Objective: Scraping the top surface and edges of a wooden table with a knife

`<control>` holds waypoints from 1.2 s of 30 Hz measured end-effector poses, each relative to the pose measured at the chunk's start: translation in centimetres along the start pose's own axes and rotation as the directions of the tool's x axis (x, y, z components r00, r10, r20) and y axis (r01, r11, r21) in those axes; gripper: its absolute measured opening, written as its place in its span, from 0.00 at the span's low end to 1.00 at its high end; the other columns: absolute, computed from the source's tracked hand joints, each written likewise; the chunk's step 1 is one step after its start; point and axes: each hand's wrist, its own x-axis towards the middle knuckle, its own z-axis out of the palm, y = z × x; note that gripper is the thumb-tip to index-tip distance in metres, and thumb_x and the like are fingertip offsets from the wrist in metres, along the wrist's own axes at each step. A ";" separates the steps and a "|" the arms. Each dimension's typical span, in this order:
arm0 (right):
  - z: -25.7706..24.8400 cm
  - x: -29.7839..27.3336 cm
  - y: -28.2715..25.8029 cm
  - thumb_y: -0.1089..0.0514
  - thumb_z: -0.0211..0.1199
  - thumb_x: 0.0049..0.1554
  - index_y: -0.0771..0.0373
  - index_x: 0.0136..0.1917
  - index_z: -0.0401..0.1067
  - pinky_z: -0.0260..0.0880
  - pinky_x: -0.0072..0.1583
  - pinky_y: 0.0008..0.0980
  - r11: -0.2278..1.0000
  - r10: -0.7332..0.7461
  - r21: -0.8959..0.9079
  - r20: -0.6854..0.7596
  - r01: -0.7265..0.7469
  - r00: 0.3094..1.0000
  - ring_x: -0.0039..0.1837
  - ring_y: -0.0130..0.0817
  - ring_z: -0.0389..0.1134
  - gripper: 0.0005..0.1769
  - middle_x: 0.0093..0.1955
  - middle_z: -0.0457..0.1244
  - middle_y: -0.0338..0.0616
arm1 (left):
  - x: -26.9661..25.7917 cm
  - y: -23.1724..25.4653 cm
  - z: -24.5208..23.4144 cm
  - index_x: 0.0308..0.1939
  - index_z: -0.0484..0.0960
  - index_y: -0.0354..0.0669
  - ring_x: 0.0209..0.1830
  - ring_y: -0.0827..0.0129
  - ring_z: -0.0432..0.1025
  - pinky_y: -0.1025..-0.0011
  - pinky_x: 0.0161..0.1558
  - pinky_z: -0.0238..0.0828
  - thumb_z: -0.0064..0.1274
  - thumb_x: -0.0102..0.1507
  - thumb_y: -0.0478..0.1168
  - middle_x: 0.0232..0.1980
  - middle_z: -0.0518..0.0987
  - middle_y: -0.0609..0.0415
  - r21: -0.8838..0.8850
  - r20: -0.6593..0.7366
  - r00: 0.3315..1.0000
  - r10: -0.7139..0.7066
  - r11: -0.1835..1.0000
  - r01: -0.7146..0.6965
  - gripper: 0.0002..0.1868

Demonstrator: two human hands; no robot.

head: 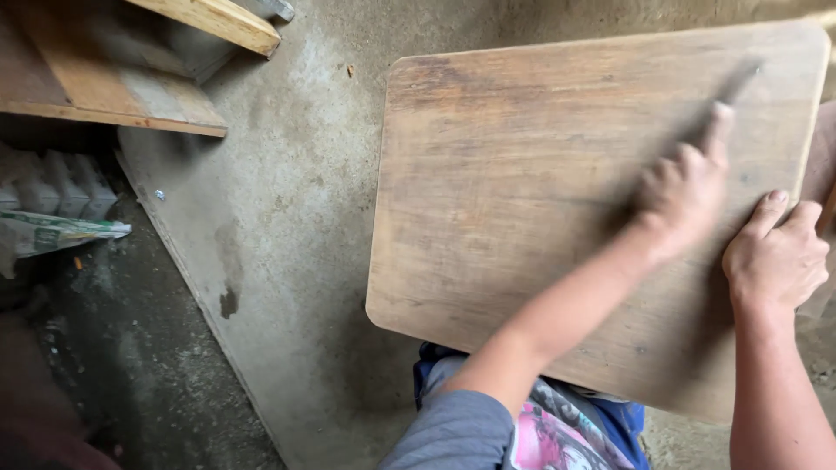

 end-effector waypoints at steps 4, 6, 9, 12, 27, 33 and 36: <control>0.0 0.0 -0.2 0.44 0.38 0.69 0.70 0.45 0.63 0.55 0.40 0.59 1.000 -0.006 0.013 0.002 0.006 1.000 0.39 0.71 0.60 0.27 0.38 0.61 0.72 | 0.7 -3.4 -1.4 0.67 0.44 0.56 0.22 0.60 0.70 0.57 0.23 0.65 0.35 0.62 0.40 0.28 0.74 0.52 0.221 0.170 0.979 0.108 0.964 -0.145 0.30; 0.6 0.2 0.2 0.45 0.38 0.70 0.70 0.44 0.63 0.56 0.38 0.59 0.999 -0.029 -0.029 -0.021 0.029 0.999 0.37 0.69 0.61 0.27 0.36 0.61 0.70 | 3.0 -10.7 -7.4 0.65 0.43 0.55 0.24 0.55 0.71 0.54 0.26 0.65 0.35 0.61 0.40 0.27 0.75 0.48 0.233 0.121 0.991 -0.060 0.972 0.030 0.30; 1.4 0.1 0.6 0.45 0.39 0.70 0.70 0.44 0.64 0.57 0.37 0.57 0.996 -0.065 -0.062 -0.076 0.060 0.995 0.36 0.67 0.61 0.27 0.36 0.62 0.68 | 6.1 -24.7 -11.4 0.61 0.46 0.58 0.30 0.50 0.69 0.53 0.31 0.64 0.33 0.59 0.35 0.30 0.73 0.43 0.256 -0.064 0.919 -0.388 0.884 0.391 0.28; 2.1 0.3 1.2 0.44 0.38 0.68 0.71 0.44 0.65 0.57 0.37 0.57 0.994 -0.092 -0.076 -0.113 0.084 0.989 0.37 0.66 0.61 0.28 0.38 0.63 0.66 | 5.5 -30.8 -19.7 0.60 0.51 0.62 0.36 0.52 0.69 0.57 0.35 0.63 0.29 0.58 0.33 0.36 0.74 0.44 0.116 -0.144 0.765 -0.627 0.758 0.642 0.27; 1.8 -21.2 -12.1 0.51 0.52 0.53 0.65 0.46 0.65 0.58 0.45 0.39 0.293 -0.045 0.828 0.512 -0.478 0.858 0.40 0.42 0.61 0.15 0.38 0.59 0.50 | -16.9 -15.6 -20.4 0.31 0.71 0.44 0.40 0.56 0.67 0.64 0.37 0.66 0.38 0.57 0.34 0.41 0.68 0.49 -0.439 -0.049 0.997 0.063 0.895 -0.078 0.05; 5.3 -21.7 -5.7 0.58 0.55 0.52 0.66 0.38 0.65 0.58 0.28 0.24 0.077 -0.035 0.897 0.439 -0.436 0.898 0.27 0.30 0.57 0.09 0.25 0.54 0.43 | -22.2 -17.7 -25.3 0.44 0.71 0.36 0.52 0.48 0.62 0.60 0.52 0.59 0.42 0.57 0.32 0.50 0.66 0.40 -0.766 -0.123 0.849 0.514 0.495 -0.411 0.12; 4.3 -23.0 -4.1 0.58 0.55 0.52 0.65 0.38 0.62 0.56 0.26 0.24 0.130 -0.024 0.908 0.404 -0.398 0.915 0.23 0.27 0.51 0.08 0.21 0.47 0.39 | -27.7 -19.2 -27.1 0.40 0.72 0.42 0.52 0.52 0.63 0.61 0.54 0.60 0.40 0.59 0.36 0.49 0.70 0.45 -0.982 -0.044 0.607 0.793 0.076 -0.171 0.08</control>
